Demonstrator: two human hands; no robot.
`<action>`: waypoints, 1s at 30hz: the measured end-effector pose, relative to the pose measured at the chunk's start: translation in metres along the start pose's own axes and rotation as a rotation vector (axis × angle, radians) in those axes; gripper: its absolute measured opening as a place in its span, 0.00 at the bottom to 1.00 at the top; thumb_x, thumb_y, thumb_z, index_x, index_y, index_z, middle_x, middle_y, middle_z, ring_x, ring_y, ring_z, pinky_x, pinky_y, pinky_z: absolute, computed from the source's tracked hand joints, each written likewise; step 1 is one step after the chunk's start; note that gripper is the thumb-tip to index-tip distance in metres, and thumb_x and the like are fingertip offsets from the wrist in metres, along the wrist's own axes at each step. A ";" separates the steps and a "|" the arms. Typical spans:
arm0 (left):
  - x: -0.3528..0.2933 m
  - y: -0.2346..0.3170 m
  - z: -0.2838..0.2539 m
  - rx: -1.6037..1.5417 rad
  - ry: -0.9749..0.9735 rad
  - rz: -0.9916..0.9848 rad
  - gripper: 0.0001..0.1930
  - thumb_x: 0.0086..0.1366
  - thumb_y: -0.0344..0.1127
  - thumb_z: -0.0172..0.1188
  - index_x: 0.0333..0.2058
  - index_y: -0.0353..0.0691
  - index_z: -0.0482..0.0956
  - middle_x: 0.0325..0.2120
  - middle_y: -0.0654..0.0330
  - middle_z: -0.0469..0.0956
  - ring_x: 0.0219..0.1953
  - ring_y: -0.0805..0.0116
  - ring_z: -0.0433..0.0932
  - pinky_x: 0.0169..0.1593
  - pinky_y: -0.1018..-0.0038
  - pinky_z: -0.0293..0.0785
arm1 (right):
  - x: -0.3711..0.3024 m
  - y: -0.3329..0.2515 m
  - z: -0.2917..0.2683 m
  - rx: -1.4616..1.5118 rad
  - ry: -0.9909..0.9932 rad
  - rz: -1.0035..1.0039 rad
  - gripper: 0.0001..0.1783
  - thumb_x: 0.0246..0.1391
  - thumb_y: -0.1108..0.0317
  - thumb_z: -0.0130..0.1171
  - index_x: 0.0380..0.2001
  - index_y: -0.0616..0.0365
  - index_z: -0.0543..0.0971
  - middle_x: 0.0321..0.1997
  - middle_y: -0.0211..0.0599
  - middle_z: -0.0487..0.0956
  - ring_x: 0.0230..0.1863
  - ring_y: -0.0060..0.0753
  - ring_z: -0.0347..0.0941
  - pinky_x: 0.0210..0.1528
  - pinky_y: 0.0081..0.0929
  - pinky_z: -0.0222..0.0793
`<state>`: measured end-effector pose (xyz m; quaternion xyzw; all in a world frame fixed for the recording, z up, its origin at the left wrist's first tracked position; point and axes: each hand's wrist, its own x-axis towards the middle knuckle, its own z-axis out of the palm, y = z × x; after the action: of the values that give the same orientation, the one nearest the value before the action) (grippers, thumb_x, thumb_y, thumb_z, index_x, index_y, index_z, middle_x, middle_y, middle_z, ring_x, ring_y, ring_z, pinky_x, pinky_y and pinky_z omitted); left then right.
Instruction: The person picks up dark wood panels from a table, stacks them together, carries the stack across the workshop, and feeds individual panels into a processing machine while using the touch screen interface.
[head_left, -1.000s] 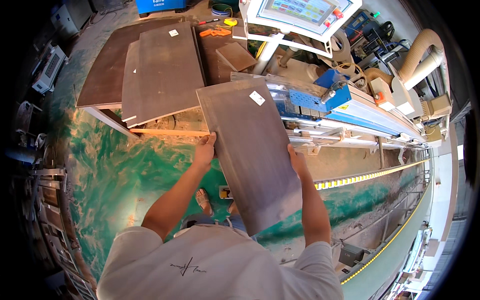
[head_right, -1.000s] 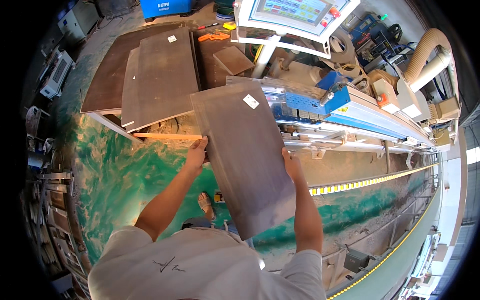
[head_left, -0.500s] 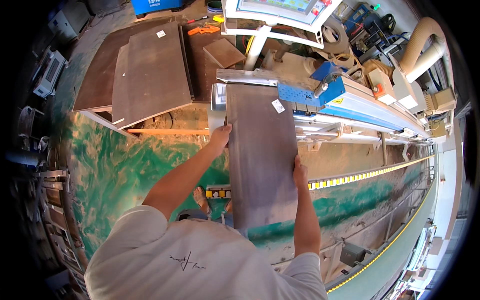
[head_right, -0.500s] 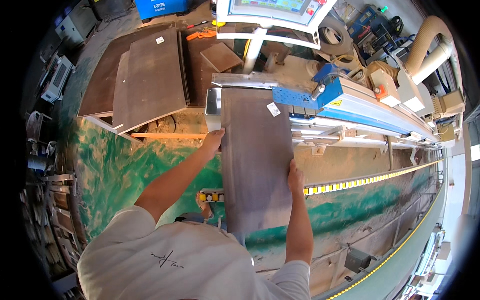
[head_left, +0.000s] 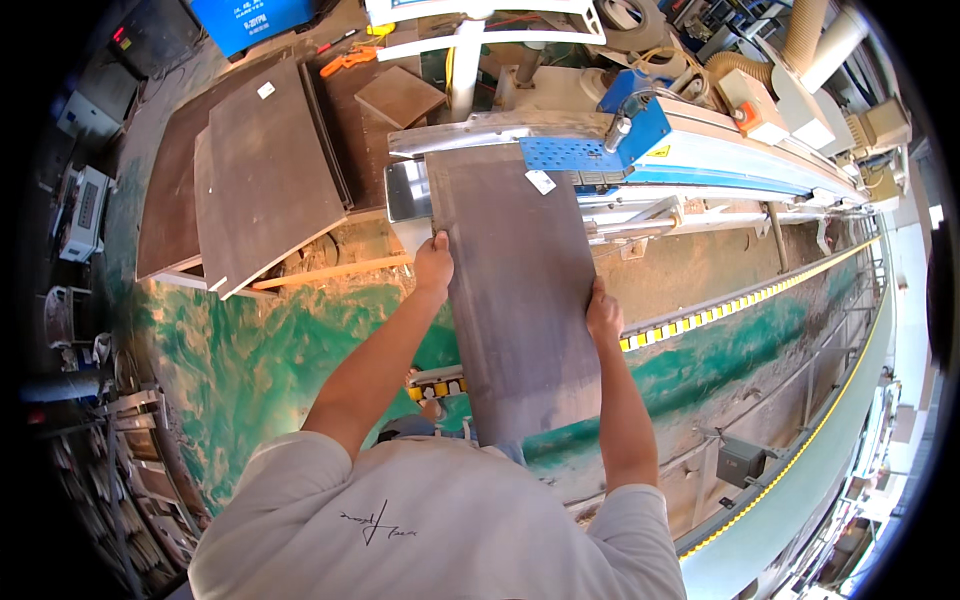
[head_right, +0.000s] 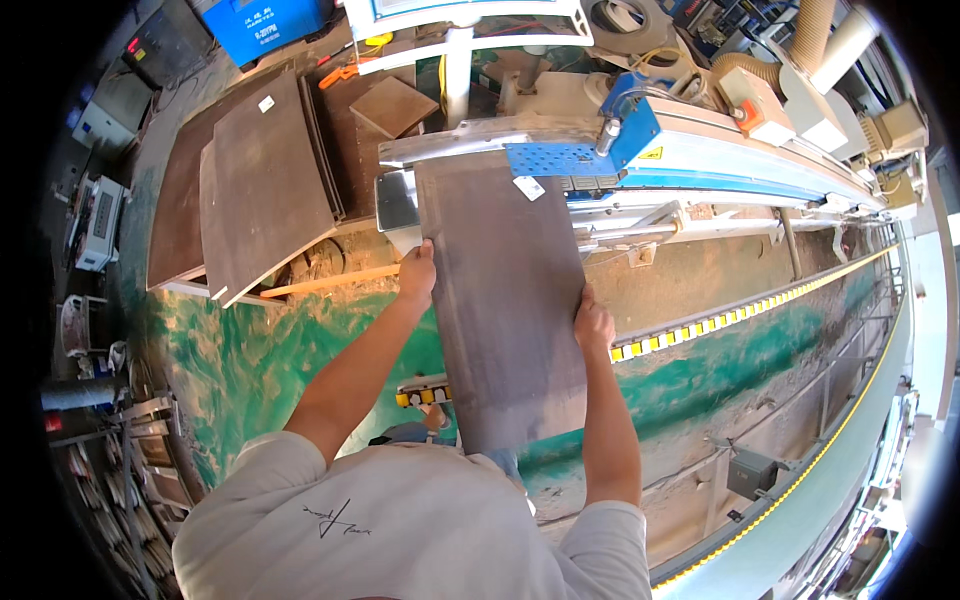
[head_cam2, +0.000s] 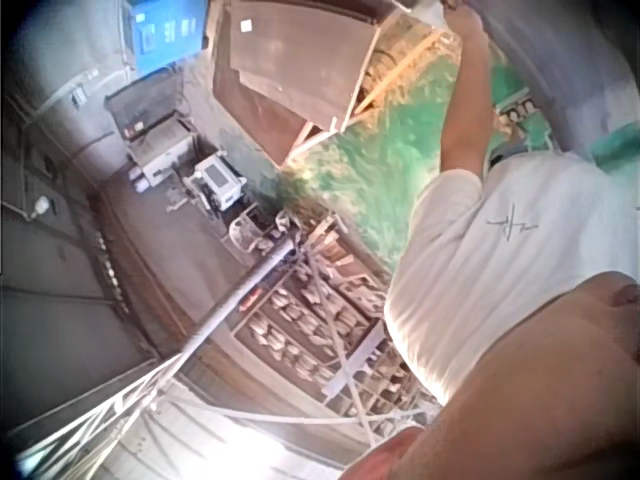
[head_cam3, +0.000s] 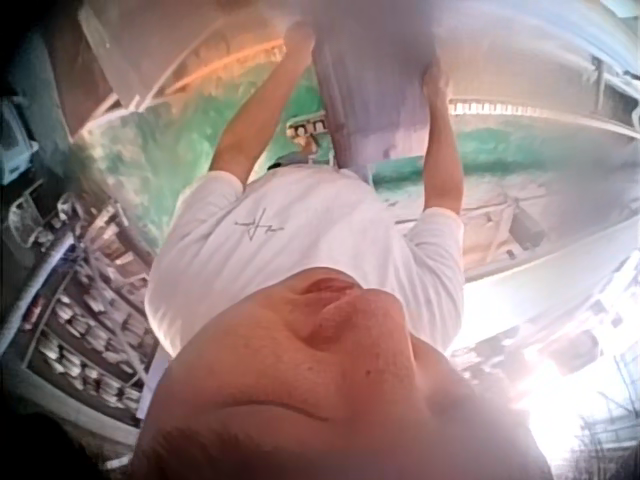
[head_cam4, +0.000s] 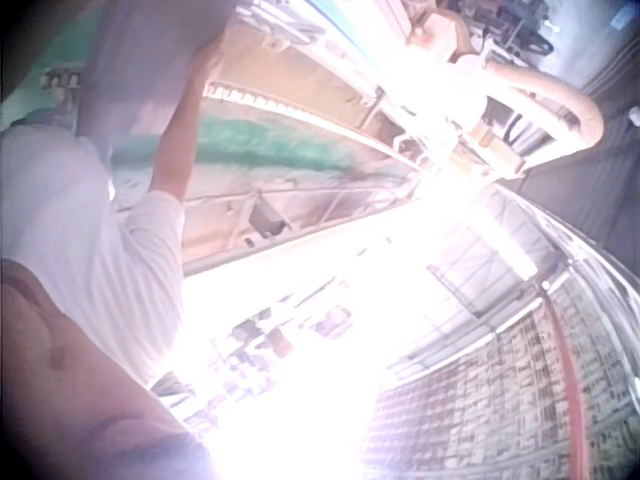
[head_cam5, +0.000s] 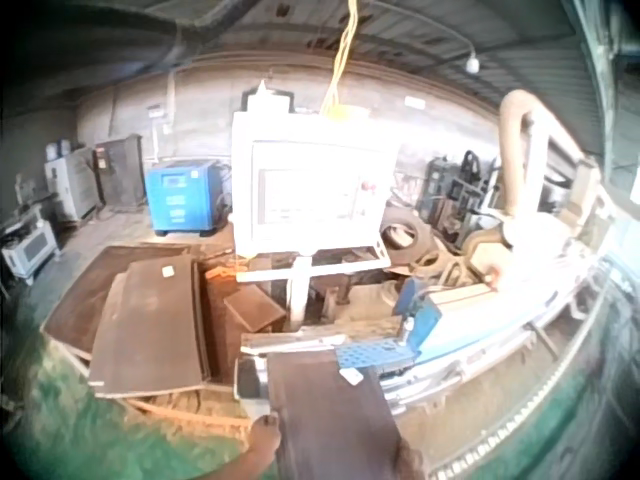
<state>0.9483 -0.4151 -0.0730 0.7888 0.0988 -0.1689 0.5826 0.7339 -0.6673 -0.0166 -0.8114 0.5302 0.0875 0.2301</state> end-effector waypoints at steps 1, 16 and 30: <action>0.002 0.001 0.000 0.023 -0.017 0.002 0.26 0.75 0.54 0.51 0.46 0.31 0.81 0.37 0.47 0.83 0.41 0.51 0.80 0.48 0.60 0.74 | -0.004 -0.003 -0.005 0.009 -0.008 0.021 0.51 0.68 0.29 0.22 0.48 0.63 0.84 0.53 0.61 0.80 0.59 0.63 0.74 0.61 0.53 0.68; 0.028 -0.008 -0.010 -0.172 -0.269 -0.179 0.26 0.75 0.58 0.50 0.50 0.38 0.77 0.34 0.62 0.78 0.32 0.67 0.78 0.30 0.65 0.76 | 0.008 0.008 0.000 0.071 -0.009 0.002 0.49 0.68 0.31 0.24 0.50 0.65 0.82 0.55 0.63 0.79 0.61 0.64 0.73 0.64 0.52 0.66; 0.018 0.009 -0.017 -0.161 -0.273 -0.277 0.23 0.76 0.55 0.50 0.52 0.41 0.77 0.39 0.62 0.83 0.35 0.67 0.82 0.33 0.63 0.78 | -0.001 0.002 -0.008 0.079 -0.031 0.014 0.49 0.68 0.31 0.23 0.52 0.64 0.81 0.56 0.62 0.78 0.63 0.61 0.72 0.65 0.52 0.65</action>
<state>0.9705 -0.4028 -0.0673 0.6884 0.1394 -0.3443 0.6230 0.7310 -0.6706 -0.0100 -0.7966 0.5351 0.0809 0.2695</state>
